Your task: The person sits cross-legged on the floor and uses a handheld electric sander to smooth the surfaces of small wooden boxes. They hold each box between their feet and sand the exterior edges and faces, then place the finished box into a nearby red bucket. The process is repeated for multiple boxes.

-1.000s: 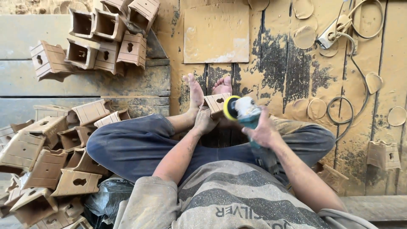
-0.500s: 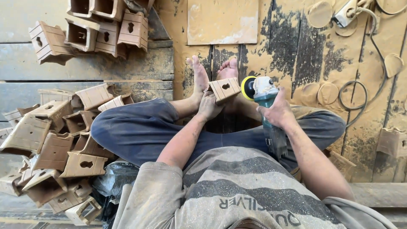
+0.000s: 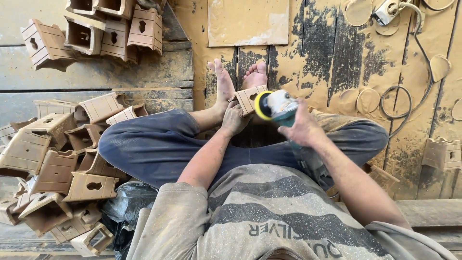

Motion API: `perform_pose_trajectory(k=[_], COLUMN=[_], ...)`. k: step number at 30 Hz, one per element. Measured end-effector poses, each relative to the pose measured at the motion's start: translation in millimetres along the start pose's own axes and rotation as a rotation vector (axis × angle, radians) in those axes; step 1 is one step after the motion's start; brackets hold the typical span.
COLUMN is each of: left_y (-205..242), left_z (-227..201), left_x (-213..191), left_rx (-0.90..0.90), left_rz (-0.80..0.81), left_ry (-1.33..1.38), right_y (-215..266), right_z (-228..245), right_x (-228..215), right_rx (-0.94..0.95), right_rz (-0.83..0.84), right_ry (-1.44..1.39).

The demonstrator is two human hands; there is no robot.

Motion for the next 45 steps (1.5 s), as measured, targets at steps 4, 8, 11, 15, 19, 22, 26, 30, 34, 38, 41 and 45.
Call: perform_pose_trajectory(k=[4,8,11,15,19,22,26,30,34,38,41,45], left_y=[-26,-16,-2,-39,-56,-40,-32,-31,-53,-67,-71,-69], left_z=[-27,-15,6,-46,-72,-52,-29,8,22,62,96,117], left_x=[-29,-29,-19,-73,-101,-115,-152,-195,-258,-288,-291,-296], left_rx=[0.003,-0.807,-0.931,-0.759,-0.726,-0.785,-0.804,-0.675,-0.802,-0.932,-0.982,-0.947], left_rz=[0.016,0.197,0.049,0.195,0.181,0.141,-0.136,-0.334,-0.342,-0.515,-0.638,-0.697], left_ry=[-0.057,0.592,0.942,0.425,0.350,0.365,0.647,0.685,0.517,0.509,0.603,0.586], right_y=[-42,-22,-14,-7,-3,0,-3,-9,-15,-13,-8,-7], right_z=[-71,-100,-109,-132,-135,-128,-123,-109,-105,-97,-96,-102], right_x=[-20,-35,-40,-44,-47,-43,-38,-43,-40,-39,-38,-39], right_rx=[0.051,-0.033,-0.123,-0.203,-0.283,-0.300,-0.311,-0.290,-0.378,-0.341,-0.320,-0.334], right_rz=[-0.191,-0.329,-0.428,-0.550,-0.548,-0.529,-0.534,-0.340,-0.339,-0.337,-0.340,-0.378], right_ry=[0.134,-0.155,-0.355,-0.447,-0.403,-0.368,-0.325,-0.433,-0.397,-0.391,-0.423,-0.352])
Point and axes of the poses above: each hand's wrist, its own y-axis away from the middle knuckle, its own x-axis out of the palm, z = x × y, the point moved 5 cm from there along -y, towards the middle knuckle, and after that the axes turned 9 degrees about -z, right-handed, at the moved point
